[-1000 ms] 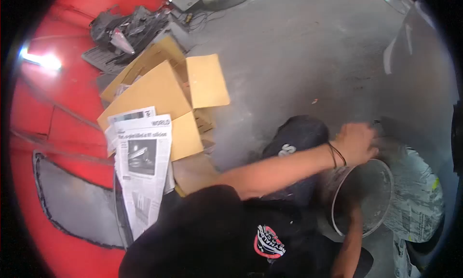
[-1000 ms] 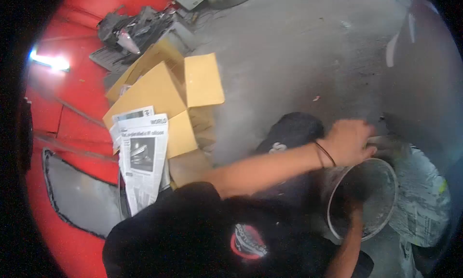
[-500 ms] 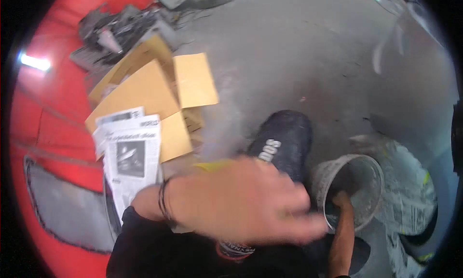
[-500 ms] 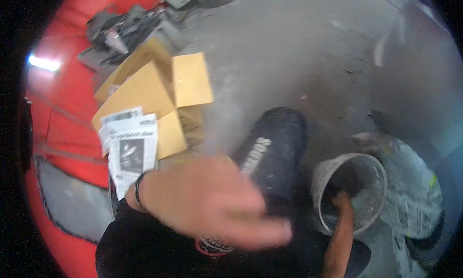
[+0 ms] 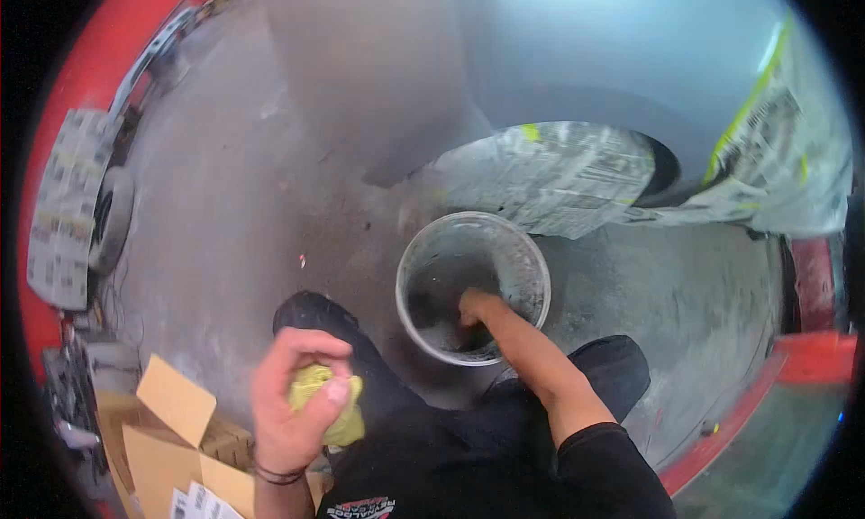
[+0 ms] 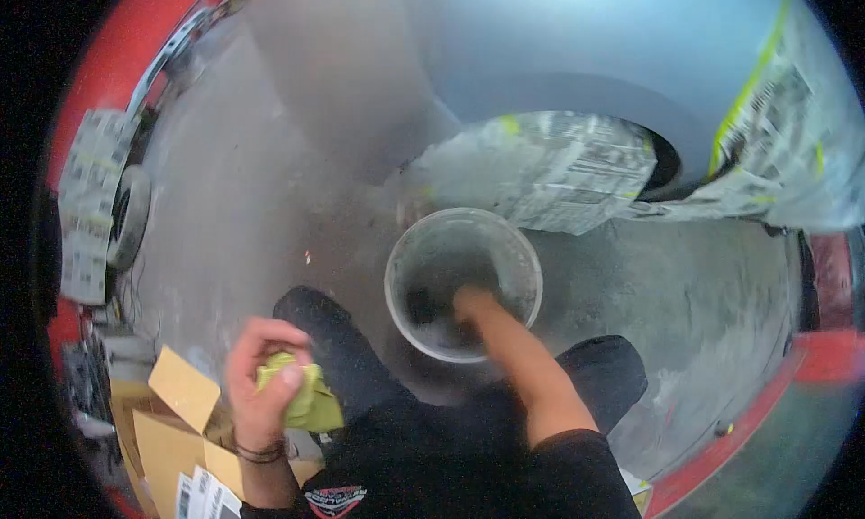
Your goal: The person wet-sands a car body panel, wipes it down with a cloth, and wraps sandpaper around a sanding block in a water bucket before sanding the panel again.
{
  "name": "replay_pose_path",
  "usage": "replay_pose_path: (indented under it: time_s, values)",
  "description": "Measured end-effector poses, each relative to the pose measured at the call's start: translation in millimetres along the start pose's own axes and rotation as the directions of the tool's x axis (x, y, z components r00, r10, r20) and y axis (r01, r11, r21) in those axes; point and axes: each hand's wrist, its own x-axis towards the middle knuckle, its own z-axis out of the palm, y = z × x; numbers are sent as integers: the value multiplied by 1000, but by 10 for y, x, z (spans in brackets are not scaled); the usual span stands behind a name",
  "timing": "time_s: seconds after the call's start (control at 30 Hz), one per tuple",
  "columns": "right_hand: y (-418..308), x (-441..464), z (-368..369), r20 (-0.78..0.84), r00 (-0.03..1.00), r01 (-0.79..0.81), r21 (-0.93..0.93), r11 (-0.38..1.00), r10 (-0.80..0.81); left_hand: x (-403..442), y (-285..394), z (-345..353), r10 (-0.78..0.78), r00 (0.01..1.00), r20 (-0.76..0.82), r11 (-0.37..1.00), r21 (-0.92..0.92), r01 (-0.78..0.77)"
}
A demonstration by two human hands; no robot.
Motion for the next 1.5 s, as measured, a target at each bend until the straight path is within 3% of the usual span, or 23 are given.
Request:
replay_pose_path:
  time_s: [0.1, 0.17, 0.2, 0.27, 0.33, 0.37, 0.43, 0.5, 0.57, 0.6, 0.67, 0.73, 0.8, 0.87, 0.97, 1.0, 1.1, 1.2, 1.3, 1.4, 1.5]
  values:
    - [-43, -86, -94, 11, 1000, 22, 36, 999, -22, 274, -144, 248, -103, 952, 290, 990, 126, 69]
    - [6, 43, -98, 45, 998, 39, 44, 998, -41, 476, -233, 493, -247, 890, 383, 965, 15, 262]
    - [-13, 51, -76, 32, 999, 27, 78, 997, -29, 527, -457, 557, -319, 849, 421, 882, -195, 429]
    - [13, 56, -80, -11, 1000, 1, 134, 991, 0, 547, -1109, 653, -387, 749, 538, 530, -536, 658]
    - [-31, -81, -251, -24, 1000, -9, 158, 987, 13, 265, -1482, 750, -478, 625, 617, 216, -608, 764]
    - [-72, -158, -309, -22, 1000, -12, 176, 984, 16, 103, -1536, 793, -440, 600, 669, 151, -603, 783]
    - [-99, -184, -374, -12, 1000, 15, 171, 985, -13, -161, -1692, 917, -508, 617, 602, 101, -669, 736]
    - [-68, -137, -288, -31, 998, 57, 154, 986, -52, -38, -1543, 1104, -486, 712, 507, 155, -752, 641]
    - [-42, 18, -35, -296, 954, 68, 349, 935, 40, 294, -1291, 1367, -408, 817, 408, 252, -810, 530]
    - [-56, 28, -55, -341, 939, 91, 377, 922, 46, 541, -1200, 1519, -363, 830, 423, 296, -793, 533]
    - [-86, 34, -177, -271, 962, 77, 352, 933, 23, 1102, -984, 1909, -204, 849, 487, 333, -781, 528]
    - [-105, -123, -327, -144, 990, 50, 283, 958, -9, 1649, -943, 2346, -92, 908, 409, 530, -752, 392]
    - [-126, -280, -422, -74, 997, 46, 237, 970, -29, 1989, -600, 2709, -1, 922, 387, 690, -667, 281]
    - [-77, -238, -345, -108, 994, 56, 300, 952, -24, 2313, -436, 2973, 195, 888, 417, 880, -475, 29]
    - [-41, 94, -133, -212, 976, 130, 402, 907, -46, 2719, -349, 3290, 259, 917, 303, 957, -206, -202]
    - [-44, 138, -167, -207, 977, 132, 381, 915, -55, 2855, -408, 3338, 305, 915, 264, 952, -74, -296]
    - [-52, 200, -292, -152, 986, 118, 307, 944, -74, 2975, -584, 3509, 574, 819, -13, 804, -182, -567]
    - [-73, 235, -372, -115, 989, 117, 254, 960, -90, 2973, -595, 3517, 519, 850, -85, 854, 32, -519]
    - [-62, 243, -375, -93, 991, 115, 223, 968, -97, 3001, -613, 3605, 644, 746, -167, 763, 202, -614]
    - [-36, 262, -361, -74, 992, 114, 196, 974, -102, 3091, -616, 3653, 677, 734, -46, 724, 219, -654]
    - [-24, 271, -325, -60, 994, 105, 176, 979, -96, 3286, -697, 3666, 780, 553, 291, 304, 597, -742]
